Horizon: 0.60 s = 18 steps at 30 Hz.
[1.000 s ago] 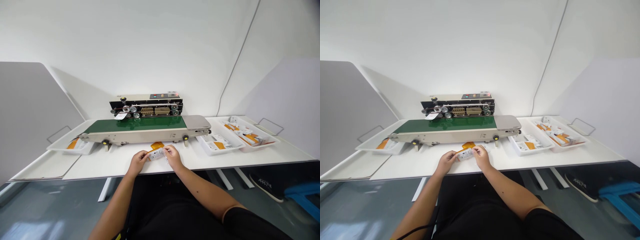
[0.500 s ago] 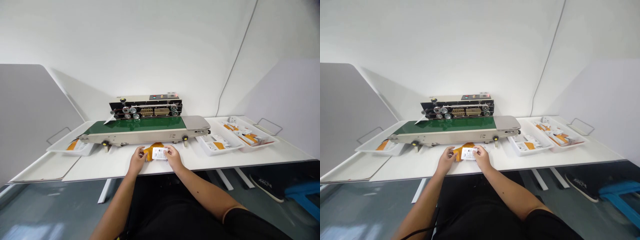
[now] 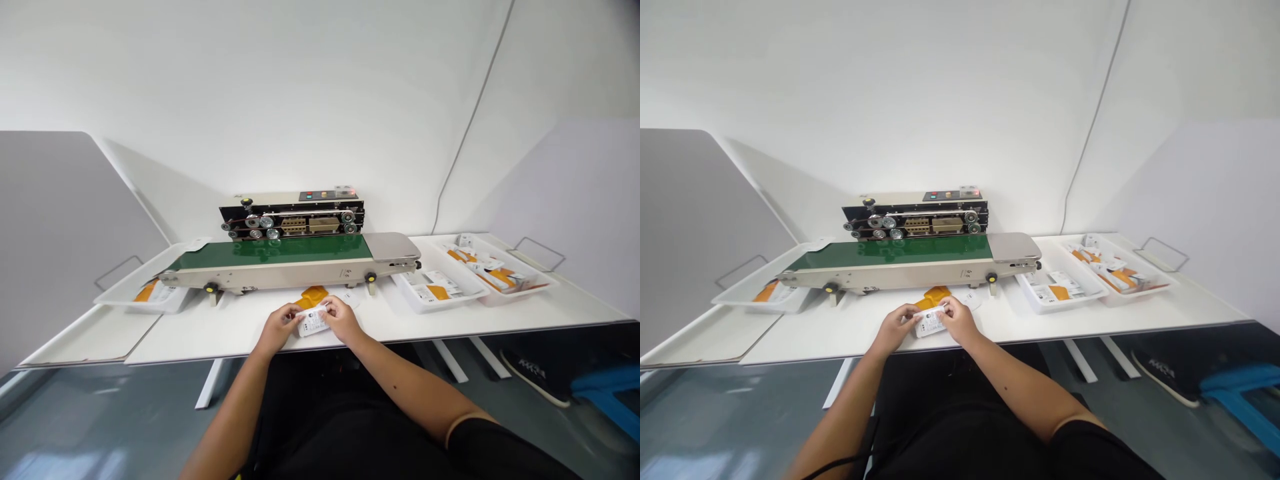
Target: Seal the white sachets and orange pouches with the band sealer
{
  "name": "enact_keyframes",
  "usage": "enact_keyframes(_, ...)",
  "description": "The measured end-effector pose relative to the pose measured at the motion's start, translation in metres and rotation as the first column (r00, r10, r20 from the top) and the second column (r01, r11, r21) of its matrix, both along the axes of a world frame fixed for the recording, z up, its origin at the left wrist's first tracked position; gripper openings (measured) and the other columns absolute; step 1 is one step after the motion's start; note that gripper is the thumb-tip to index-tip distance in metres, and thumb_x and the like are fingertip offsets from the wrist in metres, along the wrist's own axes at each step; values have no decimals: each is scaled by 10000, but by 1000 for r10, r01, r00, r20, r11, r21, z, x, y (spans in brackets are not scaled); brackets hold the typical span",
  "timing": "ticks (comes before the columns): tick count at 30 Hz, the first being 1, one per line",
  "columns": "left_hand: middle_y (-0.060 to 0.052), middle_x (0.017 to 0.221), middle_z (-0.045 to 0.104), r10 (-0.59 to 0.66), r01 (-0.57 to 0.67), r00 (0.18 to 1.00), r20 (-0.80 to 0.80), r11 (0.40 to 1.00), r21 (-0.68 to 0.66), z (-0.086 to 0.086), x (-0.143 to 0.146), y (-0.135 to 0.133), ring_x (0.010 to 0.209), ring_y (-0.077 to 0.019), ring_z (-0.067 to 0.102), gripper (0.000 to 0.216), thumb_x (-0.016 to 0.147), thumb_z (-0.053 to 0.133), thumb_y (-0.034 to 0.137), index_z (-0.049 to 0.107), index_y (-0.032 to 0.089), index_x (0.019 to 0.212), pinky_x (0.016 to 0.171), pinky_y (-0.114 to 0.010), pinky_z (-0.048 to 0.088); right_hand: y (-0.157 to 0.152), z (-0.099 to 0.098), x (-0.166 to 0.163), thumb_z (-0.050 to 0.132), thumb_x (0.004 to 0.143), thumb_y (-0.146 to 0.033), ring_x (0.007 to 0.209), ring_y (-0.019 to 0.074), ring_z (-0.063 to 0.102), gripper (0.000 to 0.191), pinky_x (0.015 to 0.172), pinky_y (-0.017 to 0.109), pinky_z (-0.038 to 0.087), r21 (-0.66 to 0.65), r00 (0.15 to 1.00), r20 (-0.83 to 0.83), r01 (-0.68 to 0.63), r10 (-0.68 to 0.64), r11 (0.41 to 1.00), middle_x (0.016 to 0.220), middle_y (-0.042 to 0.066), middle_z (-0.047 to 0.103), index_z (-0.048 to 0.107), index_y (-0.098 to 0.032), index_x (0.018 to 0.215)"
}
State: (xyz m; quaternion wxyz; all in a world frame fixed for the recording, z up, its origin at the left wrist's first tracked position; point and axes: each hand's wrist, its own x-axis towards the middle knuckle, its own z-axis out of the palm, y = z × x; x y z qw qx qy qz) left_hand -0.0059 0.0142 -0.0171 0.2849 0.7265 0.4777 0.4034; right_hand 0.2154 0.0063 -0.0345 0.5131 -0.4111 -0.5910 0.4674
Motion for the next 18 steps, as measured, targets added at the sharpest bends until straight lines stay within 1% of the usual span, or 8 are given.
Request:
enact_keyframes(3,-12,839,708,41,-40,999,32,999,-16,-1,-1,1,796,-208,661,179,861,677,395,680,221,903,719,-295,531,-2,5,2,643,840,-330,581,146,583,196,559,254,457,43,989,145,-20,13,999,682,-52,618,650,-237,1013)
enact_keyframes(7,9,773,676,31,-30,998,55,999,-24,1,0,0,733,-186,635,173,828,705,377,646,215,817,669,-269,501,1,25,12,705,787,-236,588,140,592,155,551,238,429,160,893,436,-199,112,967,680,-33,679,754,-241,934)
enact_keyframes(9,15,762,657,24,-23,997,71,1000,-20,0,0,1,716,-176,618,189,826,707,379,621,212,808,668,-266,491,10,44,22,719,762,-186,601,141,616,150,538,228,435,164,859,479,-289,180,943,717,-20,720,774,-240,891)
enact_keyframes(11,14,776,651,23,-21,996,87,1000,-18,-1,1,1,717,-172,611,195,848,686,384,600,211,829,678,-269,489,27,68,37,715,768,-171,583,146,636,167,502,220,448,88,873,422,-309,245,947,738,-6,740,775,-232,911)
enact_keyframes(13,8,804,653,24,-23,995,98,1000,-17,-1,1,2,732,-172,614,184,878,657,383,594,211,868,693,-274,492,49,96,58,709,800,-199,565,155,649,175,466,225,468,-12,931,279,-242,235,970,763,24,749,761,-209,966)
enact_keyframes(15,0,828,658,25,-23,994,104,1000,-16,-2,1,1,749,-174,621,171,899,636,378,603,211,909,707,-279,497,75,123,82,722,815,-238,593,150,651,196,455,211,469,-2,989,125,-78,77,997,804,47,745,740,-191,1004)
enact_keyframes(16,-4,836,663,23,-22,994,106,1000,-16,-2,1,1,753,-176,625,171,905,630,378,610,209,927,711,-282,501,88,135,94,713,825,-250,573,133,629,210,436,191,439,19,999,48,18,-19,1000,779,43,731,728,-180,1022)
enact_keyframes(18,-13,846,674,20,-18,994,107,1000,-17,-1,2,1,753,-180,634,185,911,626,386,624,206,951,712,-287,509,113,153,117,671,840,-232,493,93,544,227,407,162,378,32,965,-118,241,-236,970,669,15,677,704,-146,1047)
